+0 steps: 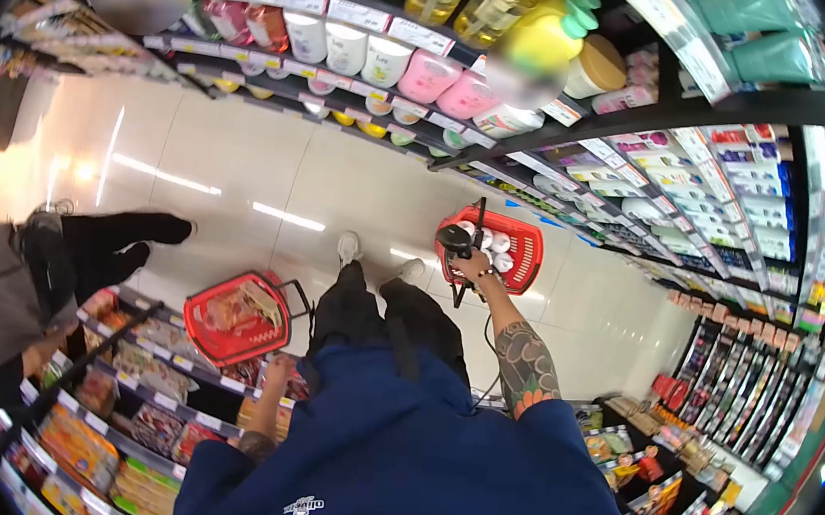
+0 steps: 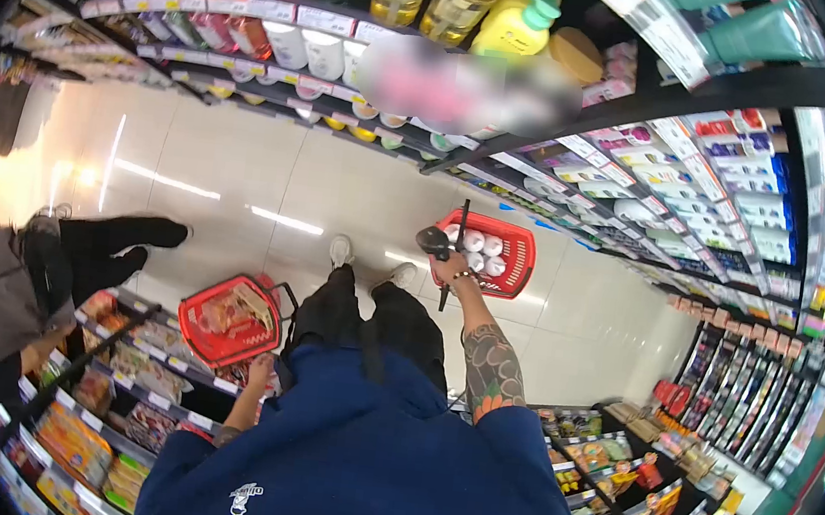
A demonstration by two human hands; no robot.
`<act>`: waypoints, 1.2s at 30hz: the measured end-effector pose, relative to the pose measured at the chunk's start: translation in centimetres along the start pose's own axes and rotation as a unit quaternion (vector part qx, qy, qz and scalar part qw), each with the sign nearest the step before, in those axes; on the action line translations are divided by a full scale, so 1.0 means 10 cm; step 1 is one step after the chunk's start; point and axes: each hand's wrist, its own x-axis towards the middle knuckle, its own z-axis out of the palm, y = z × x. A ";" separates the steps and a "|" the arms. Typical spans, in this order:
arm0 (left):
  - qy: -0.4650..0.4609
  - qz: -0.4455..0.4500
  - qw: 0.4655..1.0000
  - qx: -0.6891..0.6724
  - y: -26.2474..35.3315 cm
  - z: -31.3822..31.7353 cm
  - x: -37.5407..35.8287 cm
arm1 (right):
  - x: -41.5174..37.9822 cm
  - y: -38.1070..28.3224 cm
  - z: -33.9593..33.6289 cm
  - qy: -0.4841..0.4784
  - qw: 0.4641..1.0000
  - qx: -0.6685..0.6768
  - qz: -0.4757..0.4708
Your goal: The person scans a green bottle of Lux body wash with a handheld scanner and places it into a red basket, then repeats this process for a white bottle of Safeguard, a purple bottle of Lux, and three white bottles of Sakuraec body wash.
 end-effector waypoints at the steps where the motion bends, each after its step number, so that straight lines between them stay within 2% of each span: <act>1: 0.012 -0.024 0.999 -0.030 0.07 0.04 0.00 | 0.10 -0.04 0.11 0.039 0.999 -0.010 -0.026; 2: -0.001 -0.011 1.000 -0.008 0.14 0.05 0.02 | 0.22 -0.10 0.20 0.045 0.998 -0.028 0.013; 3: -0.011 0.002 1.000 0.014 0.20 0.03 0.05 | 0.25 -0.20 0.21 0.025 1.000 0.013 -0.006; 5: -0.011 0.016 1.000 -0.003 0.29 0.03 0.12 | 0.28 -0.37 0.26 0.061 0.991 0.104 0.050; 9: -0.015 0.058 0.998 -0.011 0.31 0.09 0.24 | 0.52 -0.37 0.41 0.034 0.985 0.160 0.050; 10: -0.031 0.069 0.997 0.030 0.33 0.07 0.24 | 0.54 -0.42 0.42 0.023 0.984 0.170 0.051; 15: -0.003 0.075 0.996 0.042 0.35 0.17 0.11 | 0.59 -0.68 0.48 -0.035 0.974 0.213 0.066; 19: 0.017 0.057 0.998 0.037 0.37 0.26 0.05 | -0.02 -1.23 0.16 -0.027 0.996 0.075 0.025; 21: -0.006 0.063 0.998 -0.013 0.27 0.24 0.20 | -0.03 -1.10 0.27 0.023 1.000 0.014 0.006; 22: -0.016 0.066 0.997 -0.039 0.28 0.25 0.24 | 0.02 -0.98 0.34 0.004 1.000 0.008 0.002; 27: -0.013 0.056 0.997 0.042 0.54 0.43 0.22 | -0.02 -0.18 0.53 -0.008 0.992 -0.088 -0.091; 29: -0.023 0.066 0.996 0.055 0.66 0.53 0.17 | -0.24 0.12 0.48 -0.001 0.997 -0.071 0.006; 31: -0.007 0.057 0.996 0.064 0.81 0.69 0.07 | -0.37 0.49 0.43 0.016 0.995 -0.075 0.058; 34: -0.015 0.052 0.997 0.053 0.93 0.90 0.03 | -0.69 0.92 0.19 0.001 0.991 -0.033 0.133; 36: -0.030 0.056 0.996 0.064 0.99 1.01 0.03 | -0.71 1.48 0.28 0.022 0.989 -0.028 0.145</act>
